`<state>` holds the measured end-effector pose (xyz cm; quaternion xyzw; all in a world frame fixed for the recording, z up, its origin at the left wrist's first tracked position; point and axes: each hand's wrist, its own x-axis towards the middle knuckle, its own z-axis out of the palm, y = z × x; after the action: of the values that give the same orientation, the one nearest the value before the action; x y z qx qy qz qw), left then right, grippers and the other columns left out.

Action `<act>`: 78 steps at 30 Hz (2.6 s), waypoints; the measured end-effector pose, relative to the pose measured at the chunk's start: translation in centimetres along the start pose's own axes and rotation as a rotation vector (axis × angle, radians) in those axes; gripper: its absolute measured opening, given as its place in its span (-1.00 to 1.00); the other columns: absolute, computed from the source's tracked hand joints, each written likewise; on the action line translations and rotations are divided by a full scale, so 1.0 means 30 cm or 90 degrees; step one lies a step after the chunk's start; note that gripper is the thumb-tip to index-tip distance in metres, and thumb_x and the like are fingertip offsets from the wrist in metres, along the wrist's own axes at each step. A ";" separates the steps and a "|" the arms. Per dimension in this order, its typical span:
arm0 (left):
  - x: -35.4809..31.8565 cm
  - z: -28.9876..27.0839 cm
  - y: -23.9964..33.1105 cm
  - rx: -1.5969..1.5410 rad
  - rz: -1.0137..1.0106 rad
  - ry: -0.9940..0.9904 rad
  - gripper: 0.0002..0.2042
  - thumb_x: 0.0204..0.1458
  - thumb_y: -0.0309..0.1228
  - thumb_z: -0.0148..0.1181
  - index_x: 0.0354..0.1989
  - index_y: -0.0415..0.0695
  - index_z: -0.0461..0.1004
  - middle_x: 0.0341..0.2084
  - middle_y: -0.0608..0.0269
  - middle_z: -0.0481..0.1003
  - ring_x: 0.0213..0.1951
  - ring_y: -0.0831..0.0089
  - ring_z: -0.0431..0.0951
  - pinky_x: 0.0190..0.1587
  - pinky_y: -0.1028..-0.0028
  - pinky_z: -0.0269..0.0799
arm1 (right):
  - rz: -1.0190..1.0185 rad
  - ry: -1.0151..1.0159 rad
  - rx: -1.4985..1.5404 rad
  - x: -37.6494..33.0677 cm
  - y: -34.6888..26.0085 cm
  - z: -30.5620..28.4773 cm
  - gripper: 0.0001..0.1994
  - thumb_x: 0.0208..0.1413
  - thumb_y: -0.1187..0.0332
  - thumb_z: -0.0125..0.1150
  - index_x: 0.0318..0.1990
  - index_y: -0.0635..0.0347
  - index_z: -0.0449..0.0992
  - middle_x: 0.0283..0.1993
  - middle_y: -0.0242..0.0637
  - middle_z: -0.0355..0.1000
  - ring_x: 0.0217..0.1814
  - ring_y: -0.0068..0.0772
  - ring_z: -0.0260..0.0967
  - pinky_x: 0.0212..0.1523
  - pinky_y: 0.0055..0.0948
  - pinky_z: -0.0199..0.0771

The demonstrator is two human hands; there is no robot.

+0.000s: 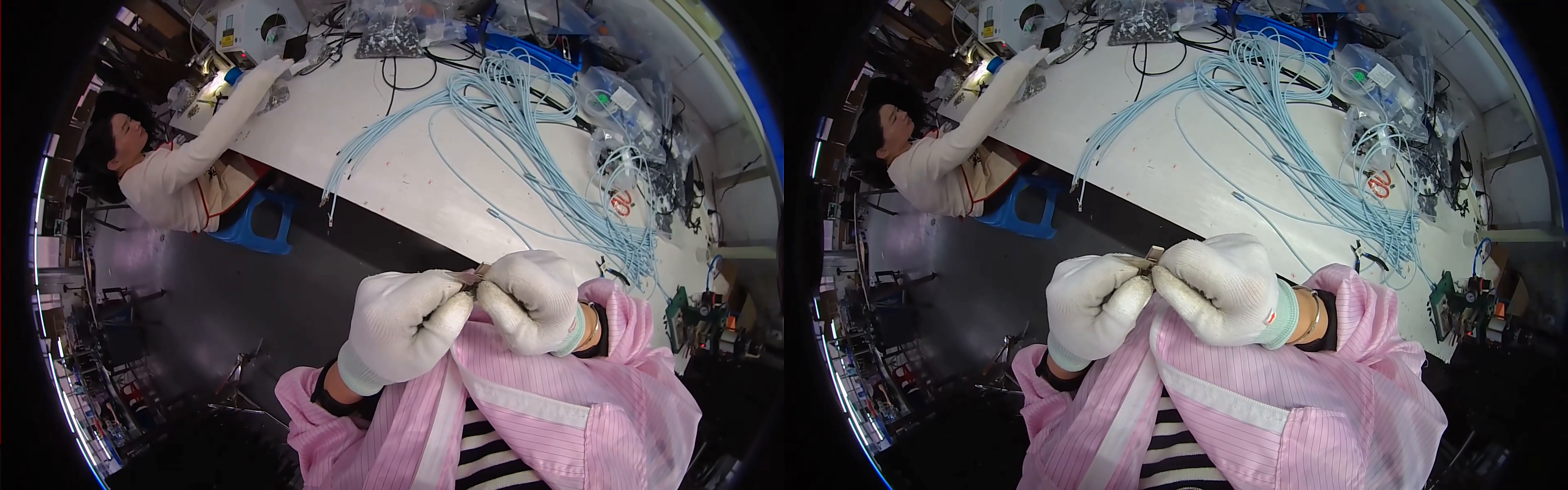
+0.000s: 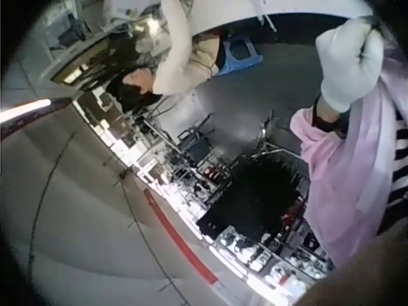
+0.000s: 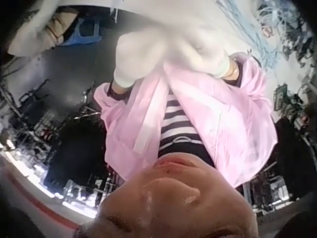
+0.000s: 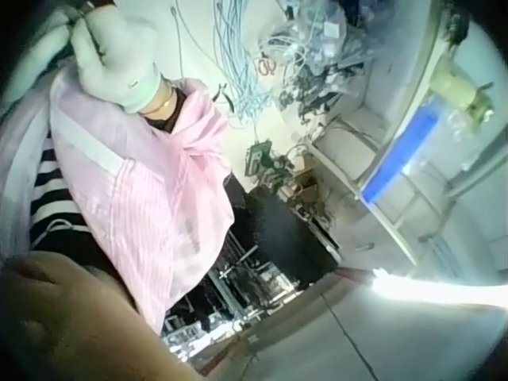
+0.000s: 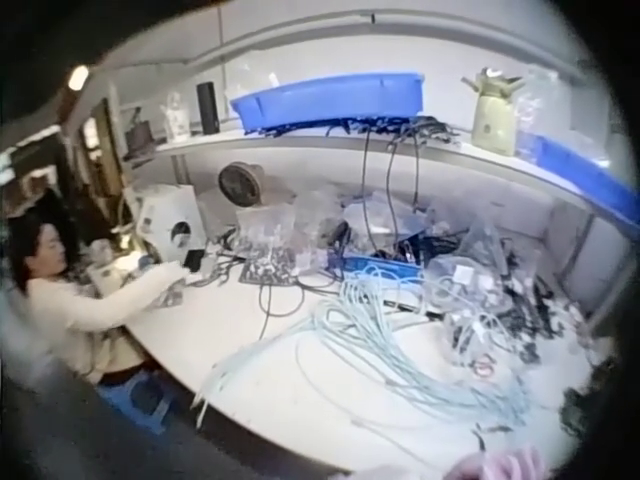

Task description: The person picks up a cable from a pile, pulls a connector from a bag, and joins them. They then use a small blade to trim the connector before setting the cable aside.

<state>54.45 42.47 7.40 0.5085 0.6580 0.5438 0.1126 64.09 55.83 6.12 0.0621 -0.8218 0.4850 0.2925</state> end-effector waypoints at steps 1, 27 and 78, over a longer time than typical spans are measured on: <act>-0.001 -0.002 0.000 0.007 -0.001 -0.003 -0.94 -0.19 -0.57 0.07 -0.60 -0.30 0.41 -0.77 0.13 0.38 -0.74 0.34 0.42 -0.68 0.52 0.30 | -0.001 -0.003 0.000 -0.001 0.000 0.000 -0.96 -0.22 0.59 0.02 -0.61 0.29 0.35 -0.73 -0.24 0.28 -0.77 -0.33 0.24 -0.73 -0.46 0.20; -0.001 0.003 0.016 -0.103 -0.176 -0.010 -0.87 -0.15 -0.51 0.05 -0.53 -0.35 0.43 -0.73 0.16 0.42 -0.68 0.48 0.43 -0.61 0.58 0.29 | 0.043 -0.033 0.071 0.007 0.014 -0.018 -0.94 -0.17 0.55 0.04 -0.60 0.30 0.35 -0.73 -0.25 0.29 -0.77 -0.33 0.23 -0.72 -0.47 0.19; -0.011 0.018 -0.027 -0.038 -0.038 -0.014 -0.94 -0.20 -0.56 0.09 -0.62 -0.27 0.39 -0.77 0.13 0.37 -0.73 0.32 0.40 -0.68 0.50 0.26 | 0.102 -0.086 0.073 0.002 0.007 -0.020 -0.85 -0.07 0.53 0.01 -0.64 0.25 0.32 -0.83 -0.31 0.19 -0.83 -0.36 0.18 -0.78 -0.49 0.12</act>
<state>54.54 42.63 6.40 0.4906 0.6552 0.5542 0.1511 64.21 56.44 6.20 0.0453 -0.8130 0.5477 0.1924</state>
